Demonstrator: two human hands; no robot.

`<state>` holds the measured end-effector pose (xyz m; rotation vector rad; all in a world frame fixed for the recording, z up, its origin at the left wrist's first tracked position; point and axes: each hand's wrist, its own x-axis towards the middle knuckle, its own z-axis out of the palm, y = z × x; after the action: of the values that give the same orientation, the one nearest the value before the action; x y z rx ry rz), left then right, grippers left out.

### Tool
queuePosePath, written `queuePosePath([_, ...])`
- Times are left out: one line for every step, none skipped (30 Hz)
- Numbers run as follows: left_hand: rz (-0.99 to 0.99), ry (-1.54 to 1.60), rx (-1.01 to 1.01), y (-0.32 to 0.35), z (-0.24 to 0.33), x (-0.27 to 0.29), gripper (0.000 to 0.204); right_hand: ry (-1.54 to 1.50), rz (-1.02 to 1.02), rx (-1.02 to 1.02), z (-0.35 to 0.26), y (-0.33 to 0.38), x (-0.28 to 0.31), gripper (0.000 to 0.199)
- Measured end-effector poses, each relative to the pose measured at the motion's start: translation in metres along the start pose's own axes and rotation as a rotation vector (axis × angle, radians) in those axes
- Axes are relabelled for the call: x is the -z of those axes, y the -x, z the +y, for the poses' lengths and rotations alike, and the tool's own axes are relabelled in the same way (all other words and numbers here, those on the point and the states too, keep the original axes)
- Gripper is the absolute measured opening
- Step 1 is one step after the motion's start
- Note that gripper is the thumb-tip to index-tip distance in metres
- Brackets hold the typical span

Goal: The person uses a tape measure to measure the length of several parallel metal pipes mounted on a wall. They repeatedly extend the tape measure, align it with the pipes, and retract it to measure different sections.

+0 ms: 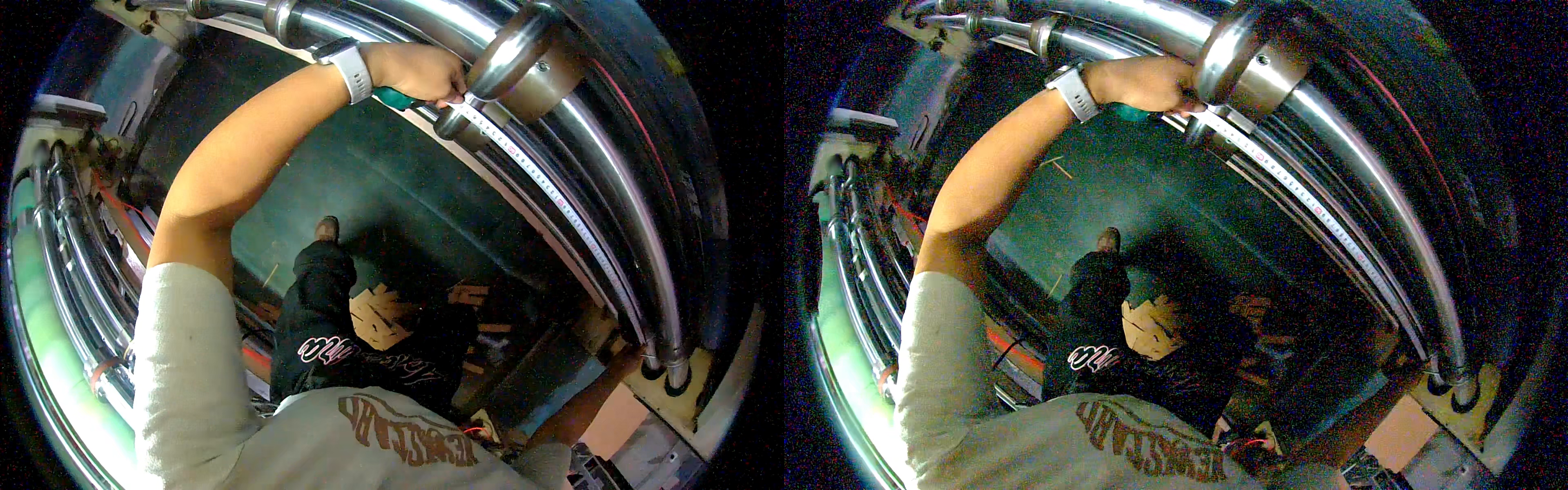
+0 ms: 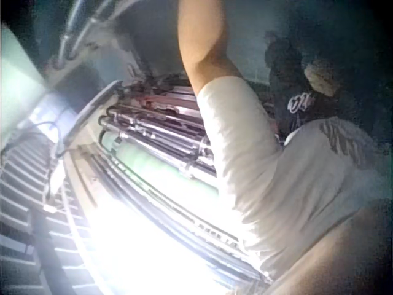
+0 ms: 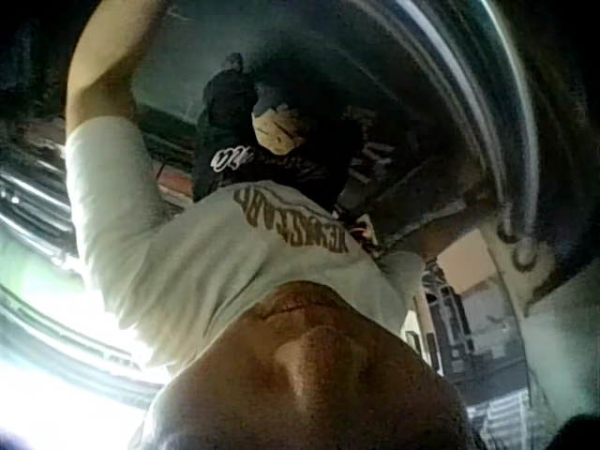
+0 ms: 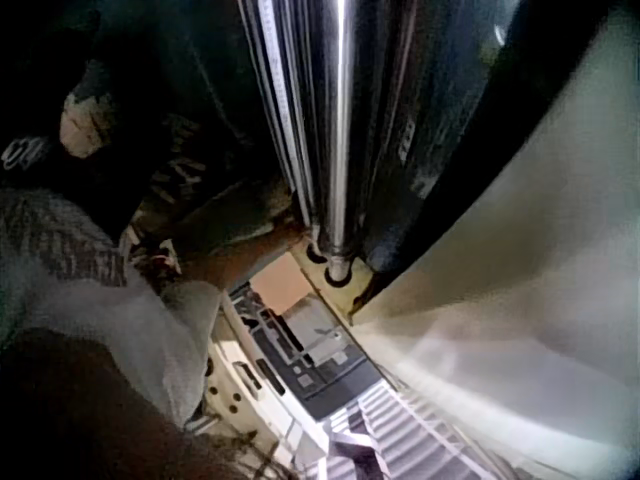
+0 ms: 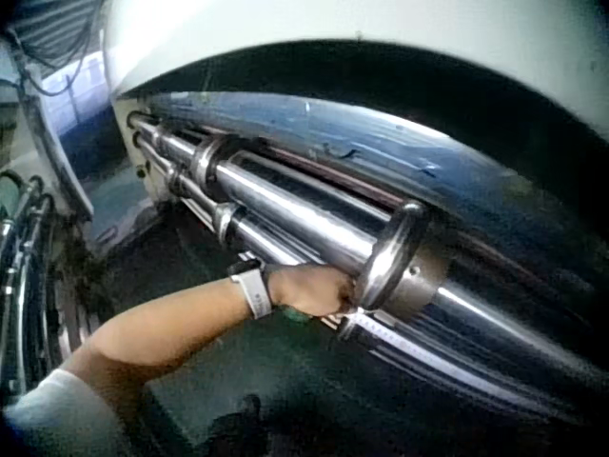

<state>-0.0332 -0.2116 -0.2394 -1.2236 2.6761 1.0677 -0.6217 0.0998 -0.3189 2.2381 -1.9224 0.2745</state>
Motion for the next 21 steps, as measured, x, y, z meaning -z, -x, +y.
queuePosePath([-0.007, -0.027, -0.006, 0.000, 0.000, 0.000, 0.025, 0.004, -0.002, -0.005, -0.001, -0.002, -0.002, 0.027])
queuePosePath([0.015, -0.046, -0.013, 0.001, -0.001, -0.002, 0.025, 0.007, -0.004, -0.010, -0.001, -0.003, -0.006, 0.027])
queuePosePath([0.038, -0.066, -0.022, 0.003, -0.001, -0.002, 0.025, 0.012, -0.003, -0.015, 0.003, -0.008, -0.009, 0.027])
queuePosePath([0.061, -0.086, -0.030, 0.003, -0.003, -0.003, 0.025, 0.016, -0.003, -0.019, 0.006, -0.011, -0.010, 0.027])
queuePosePath([0.103, -0.104, -0.100, 0.001, -0.010, -0.008, 0.024, 0.019, -0.003, -0.023, 0.007, -0.013, -0.015, 0.028])
queuePosePath([0.086, -0.115, -0.077, -0.001, -0.010, -0.008, 0.024, 0.020, -0.008, -0.029, -0.005, -0.012, -0.020, 0.028])
queuePosePath([0.072, -0.128, -0.066, 0.000, -0.002, -0.004, 0.024, 0.030, -0.009, -0.042, 0.000, -0.008, -0.018, 0.028])
queuePosePath([0.057, -0.141, -0.055, -0.001, 0.001, -0.002, 0.024, 0.039, -0.009, -0.054, 0.018, -0.019, -0.019, 0.028])
queuePosePath([0.085, -0.147, -0.111, -0.001, -0.002, -0.004, 0.025, 0.041, -0.008, -0.059, 0.016, -0.016, -0.023, 0.028])
queuePosePath([0.080, -0.160, -0.100, -0.002, -0.004, -0.005, 0.025, 0.043, -0.008, -0.065, 0.006, -0.011, -0.026, 0.028])
queuePosePath([0.075, -0.173, -0.089, -0.004, -0.005, -0.007, 0.025, 0.045, -0.008, -0.071, 0.020, -0.020, -0.030, 0.029])
queuePosePath([0.068, -0.186, -0.079, -0.005, -0.006, -0.007, 0.025, 0.047, -0.008, -0.078, 0.021, -0.020, -0.032, 0.029])
queuePosePath([0.081, -0.186, -0.087, -0.007, -0.009, -0.009, 0.025, 0.048, -0.009, -0.085, 0.016, -0.010, -0.030, 0.029])
queuePosePath([0.093, -0.186, -0.095, -0.009, -0.014, -0.012, 0.025, 0.050, -0.009, -0.092, 0.019, -0.012, -0.033, 0.029])
queuePosePath([0.105, -0.187, -0.108, -0.011, -0.015, -0.014, 0.025, 0.055, -0.009, -0.103, 0.028, -0.020, -0.034, 0.029])
queuePosePath([0.110, -0.176, -0.106, -0.012, -0.015, -0.015, 0.024, 0.061, -0.009, -0.114, 0.030, -0.017, -0.035, 0.030])
queuePosePath([0.115, -0.165, -0.105, -0.014, -0.015, -0.016, 0.024, 0.066, -0.008, -0.125, 0.034, -0.014, -0.034, 0.030])
queuePosePath([0.120, -0.155, -0.099, -0.014, -0.016, -0.016, 0.024, 0.068, -0.007, -0.134, 0.031, -0.010, -0.035, 0.030])
queuePosePath([0.107, -0.170, -0.096, -0.014, -0.016, -0.016, 0.024, 0.070, -0.007, -0.142, 0.037, -0.014, -0.036, 0.030])
queuePosePath([0.094, -0.185, -0.094, -0.015, -0.015, -0.015, 0.024, 0.072, -0.006, -0.152, 0.036, -0.011, -0.039, 0.030])
queuePosePath([0.080, -0.199, -0.096, -0.016, -0.014, -0.014, 0.024, 0.078, -0.005, -0.164, 0.042, -0.014, -0.038, 0.031])
